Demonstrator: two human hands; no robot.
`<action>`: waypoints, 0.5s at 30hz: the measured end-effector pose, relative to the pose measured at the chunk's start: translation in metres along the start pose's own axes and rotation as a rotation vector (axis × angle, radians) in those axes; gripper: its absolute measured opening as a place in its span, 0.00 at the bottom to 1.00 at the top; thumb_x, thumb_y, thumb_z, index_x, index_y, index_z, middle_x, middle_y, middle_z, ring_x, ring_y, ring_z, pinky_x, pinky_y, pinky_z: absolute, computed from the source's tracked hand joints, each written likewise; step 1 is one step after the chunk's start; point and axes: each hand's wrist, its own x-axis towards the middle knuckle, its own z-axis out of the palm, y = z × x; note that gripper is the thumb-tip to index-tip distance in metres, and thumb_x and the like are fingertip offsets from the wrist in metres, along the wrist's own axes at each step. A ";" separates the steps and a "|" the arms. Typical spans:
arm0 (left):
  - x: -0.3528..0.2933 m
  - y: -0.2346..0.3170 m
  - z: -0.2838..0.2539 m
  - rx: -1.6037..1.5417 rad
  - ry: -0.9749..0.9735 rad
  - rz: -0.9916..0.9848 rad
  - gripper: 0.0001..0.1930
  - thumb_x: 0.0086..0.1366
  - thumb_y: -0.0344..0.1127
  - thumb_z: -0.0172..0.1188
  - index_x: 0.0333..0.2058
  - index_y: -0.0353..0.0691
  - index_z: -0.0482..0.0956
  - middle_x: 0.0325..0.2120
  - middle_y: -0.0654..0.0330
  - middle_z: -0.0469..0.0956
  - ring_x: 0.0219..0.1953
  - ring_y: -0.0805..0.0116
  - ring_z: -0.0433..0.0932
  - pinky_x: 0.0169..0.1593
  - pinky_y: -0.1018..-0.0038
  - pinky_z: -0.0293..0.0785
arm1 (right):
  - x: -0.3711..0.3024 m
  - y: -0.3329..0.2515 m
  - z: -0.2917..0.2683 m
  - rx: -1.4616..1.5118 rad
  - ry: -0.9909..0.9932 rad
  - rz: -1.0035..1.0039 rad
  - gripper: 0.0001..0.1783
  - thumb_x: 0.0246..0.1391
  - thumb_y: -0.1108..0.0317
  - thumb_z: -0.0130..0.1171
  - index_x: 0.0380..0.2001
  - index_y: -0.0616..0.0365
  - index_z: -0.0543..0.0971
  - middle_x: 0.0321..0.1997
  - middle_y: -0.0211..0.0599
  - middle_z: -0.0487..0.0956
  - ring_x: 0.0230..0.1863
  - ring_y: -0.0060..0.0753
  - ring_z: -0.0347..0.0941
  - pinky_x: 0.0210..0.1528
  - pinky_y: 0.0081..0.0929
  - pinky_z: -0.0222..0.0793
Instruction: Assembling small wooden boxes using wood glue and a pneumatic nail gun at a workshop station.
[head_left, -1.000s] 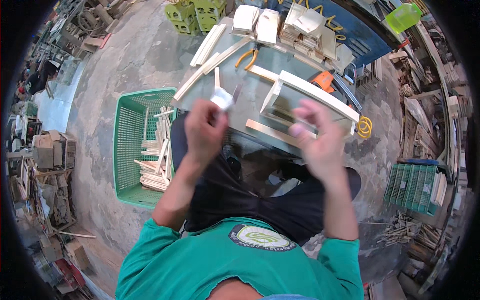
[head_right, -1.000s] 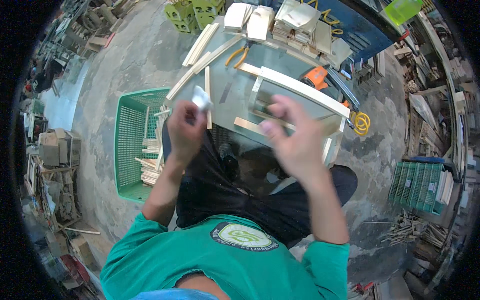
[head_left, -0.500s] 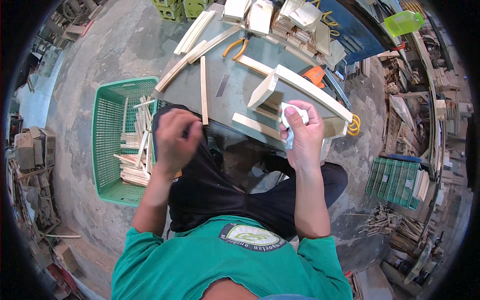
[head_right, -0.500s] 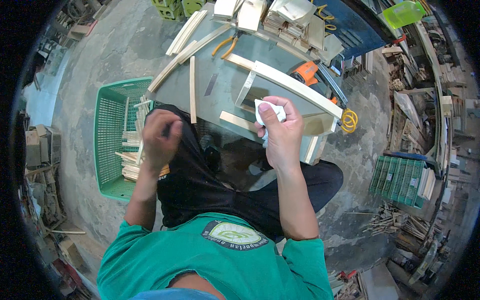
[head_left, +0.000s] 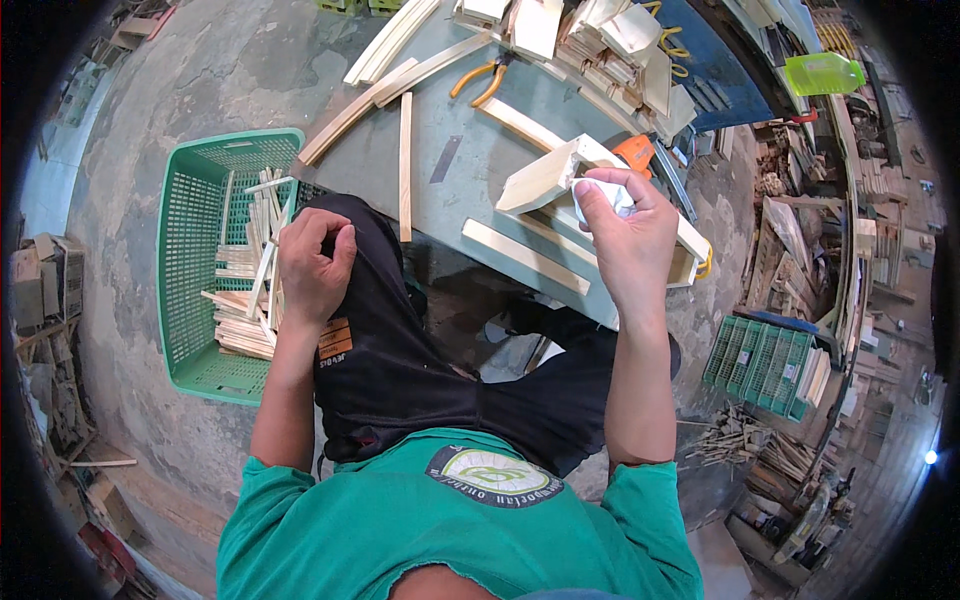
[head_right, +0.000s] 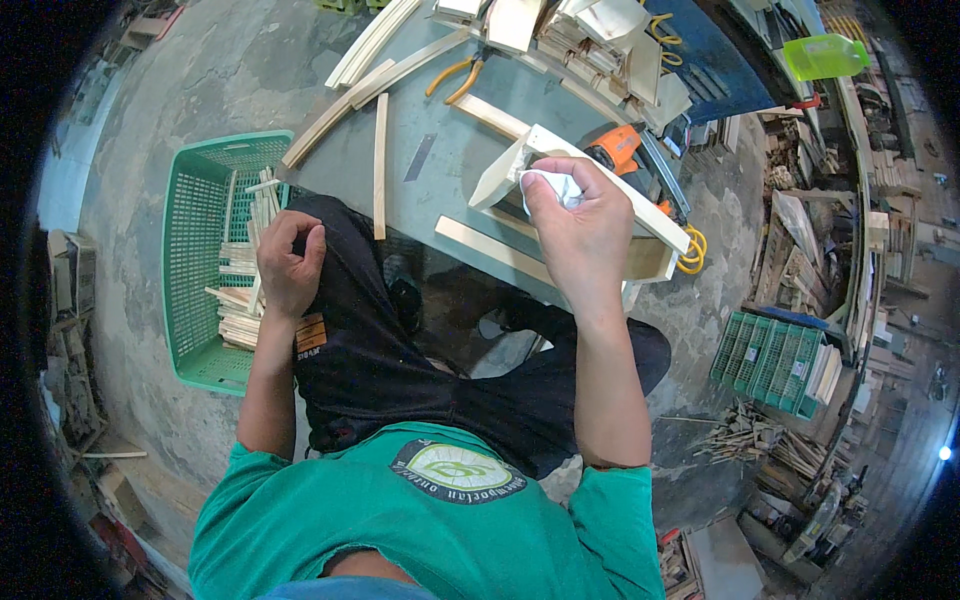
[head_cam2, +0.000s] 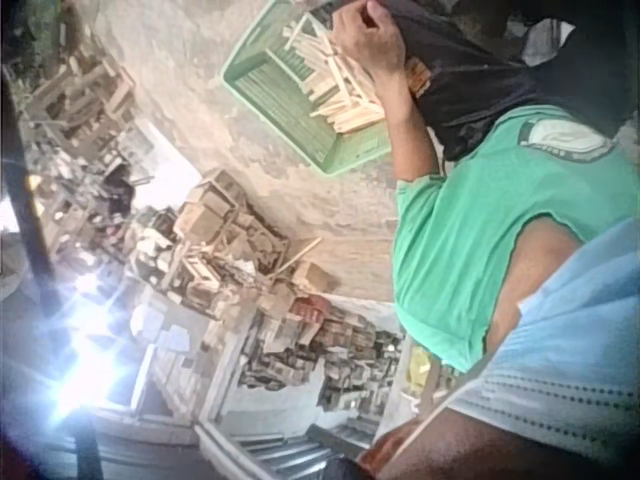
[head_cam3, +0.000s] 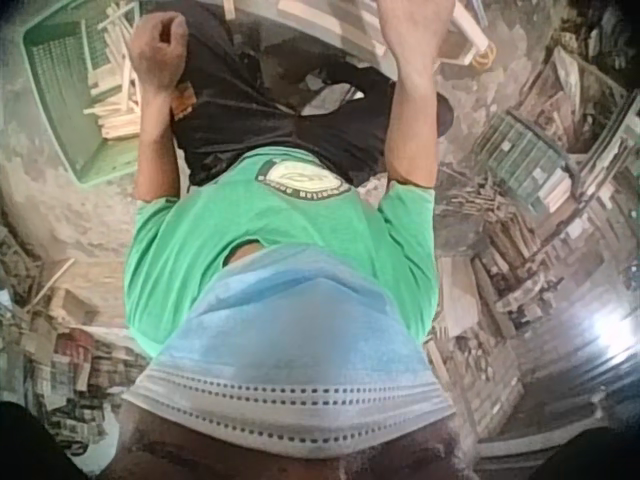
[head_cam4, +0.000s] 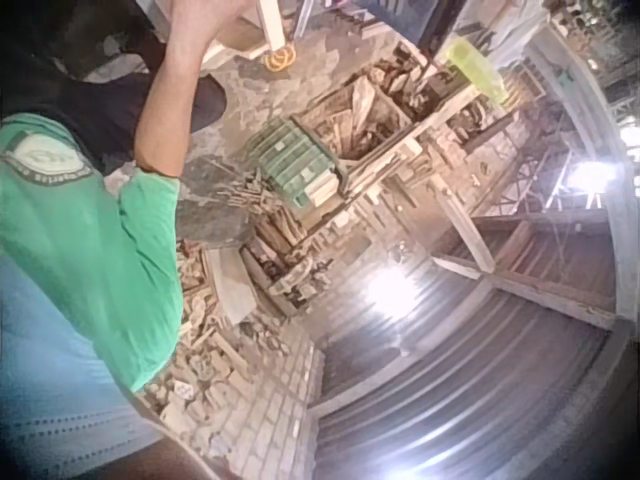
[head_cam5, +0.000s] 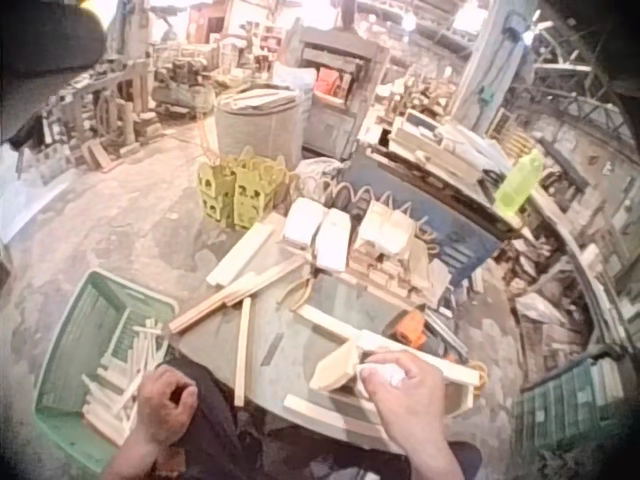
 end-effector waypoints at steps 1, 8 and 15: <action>0.000 0.000 0.000 -0.003 0.001 0.001 0.03 0.62 0.28 0.66 0.31 0.39 0.79 0.28 0.60 0.79 0.32 0.59 0.77 0.39 0.65 0.69 | 0.001 0.000 0.000 -0.013 -0.005 -0.013 0.09 0.58 0.69 0.68 0.37 0.64 0.85 0.28 0.28 0.82 0.27 0.15 0.73 0.30 0.18 0.68; 0.001 0.000 -0.001 -0.005 -0.001 0.004 0.03 0.62 0.28 0.66 0.31 0.40 0.79 0.28 0.61 0.79 0.31 0.60 0.77 0.40 0.66 0.69 | 0.004 0.002 -0.002 -0.148 -0.042 -0.043 0.09 0.60 0.67 0.69 0.39 0.61 0.85 0.31 0.27 0.82 0.30 0.13 0.76 0.32 0.16 0.77; 0.001 0.000 -0.001 -0.002 -0.003 -0.009 0.03 0.62 0.29 0.65 0.31 0.40 0.79 0.28 0.61 0.79 0.32 0.60 0.78 0.41 0.66 0.69 | 0.001 0.002 -0.001 -0.138 -0.035 -0.050 0.10 0.57 0.67 0.67 0.37 0.63 0.85 0.27 0.29 0.82 0.27 0.16 0.73 0.30 0.19 0.67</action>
